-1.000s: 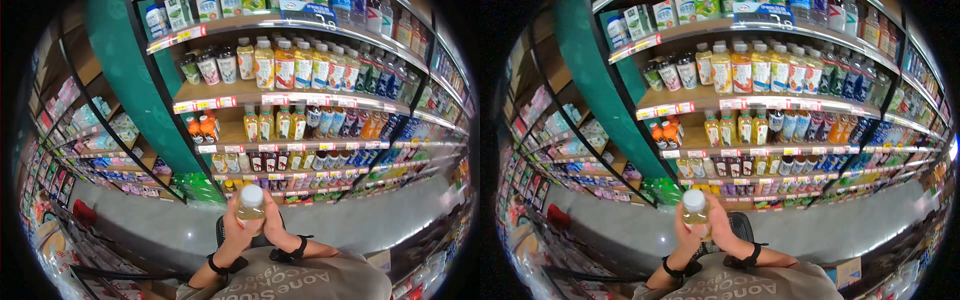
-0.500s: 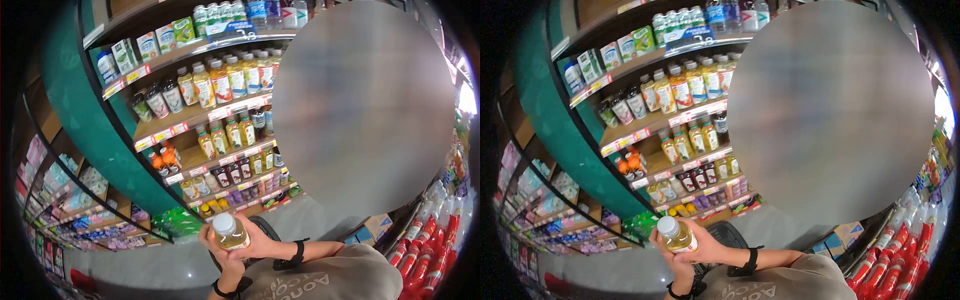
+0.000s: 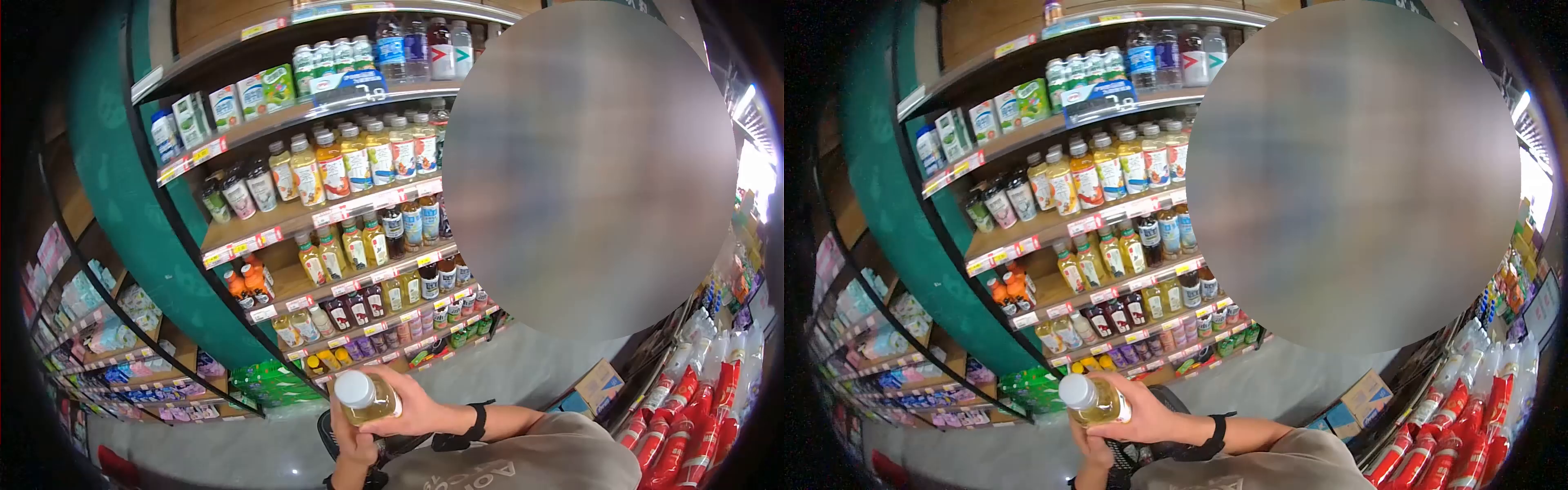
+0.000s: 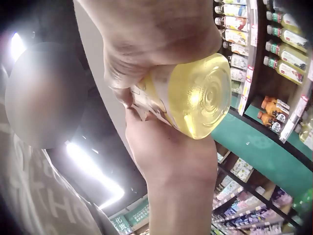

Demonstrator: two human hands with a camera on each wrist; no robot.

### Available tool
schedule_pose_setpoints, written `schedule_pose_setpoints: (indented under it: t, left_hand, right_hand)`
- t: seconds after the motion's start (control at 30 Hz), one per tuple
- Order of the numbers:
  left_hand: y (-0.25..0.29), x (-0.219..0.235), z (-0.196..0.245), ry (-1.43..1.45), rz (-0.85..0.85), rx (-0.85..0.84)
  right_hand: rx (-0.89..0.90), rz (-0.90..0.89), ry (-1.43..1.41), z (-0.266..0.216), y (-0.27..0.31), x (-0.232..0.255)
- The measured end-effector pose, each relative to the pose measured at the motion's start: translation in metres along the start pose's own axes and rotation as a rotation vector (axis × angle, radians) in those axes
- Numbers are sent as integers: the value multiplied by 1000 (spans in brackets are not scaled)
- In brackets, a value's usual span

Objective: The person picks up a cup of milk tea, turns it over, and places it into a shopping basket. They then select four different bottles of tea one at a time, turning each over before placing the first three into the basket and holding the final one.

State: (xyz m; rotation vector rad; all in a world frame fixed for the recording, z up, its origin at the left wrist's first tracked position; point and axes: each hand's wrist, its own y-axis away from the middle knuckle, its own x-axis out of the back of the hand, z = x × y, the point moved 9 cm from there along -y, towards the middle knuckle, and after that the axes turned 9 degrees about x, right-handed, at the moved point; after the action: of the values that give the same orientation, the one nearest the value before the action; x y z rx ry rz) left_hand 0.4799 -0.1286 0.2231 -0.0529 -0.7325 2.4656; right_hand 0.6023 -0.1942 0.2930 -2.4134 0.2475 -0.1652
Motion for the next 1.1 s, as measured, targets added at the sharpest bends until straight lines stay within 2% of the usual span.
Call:
schedule_pose_setpoints:
  t: [0.03, 0.07, 0.17, 0.2, 0.3, 0.37, 0.47, 0.6, 0.7, 0.73, 0.83, 0.9, 0.97, 1.07, 1.1]
  left_hand:
    - [-8, -11, 6, -96, -63, -30]
    - [-15, -19, 13, 44, -72, 7]
    - [-20, -31, -10, -115, -170, 196]
    - [-29, -43, -2, -10, -184, 246]
    - [-38, -55, -18, -40, -226, 323]
    - [-47, -63, -26, -50, -166, 346]
    - [-58, -72, -39, -42, -95, 398]
    - [-70, -100, -51, -99, -136, 433]
    - [-75, -136, -59, -112, -199, 492]
    - [-76, -148, -59, -131, -234, 488]
    - [-84, -175, -51, -178, -307, 450]
    - [-82, -180, -44, -255, -332, 436]
    - [-76, -176, -47, -234, -348, 439]
    - [-69, -155, -57, -184, -357, 474]
    - [-68, -145, -59, -172, -348, 476]
  right_hand:
    - [8, 41, -15, -1, 1, 13]
    - [-32, 73, -87, -1, 3, 26]
    - [-23, 181, -165, 9, 7, 79]
    - [-69, 226, -324, 21, 11, 96]
    - [-100, 325, -634, 19, 10, 153]
    - [-92, 419, -765, 26, 22, 190]
    - [-62, 542, -740, 42, 40, 245]
    - [-56, 581, -688, 47, 57, 292]
    - [-109, 634, -726, 66, 74, 311]
    - [-143, 582, -758, 80, 80, 313]
    - [-85, 641, -1036, 97, 78, 321]
    - [-168, 693, -1147, 122, 83, 322]
    - [-219, 687, -1130, 123, 79, 319]
    - [-153, 600, -760, 105, 71, 311]
    - [-157, 616, -747, 108, 72, 304]
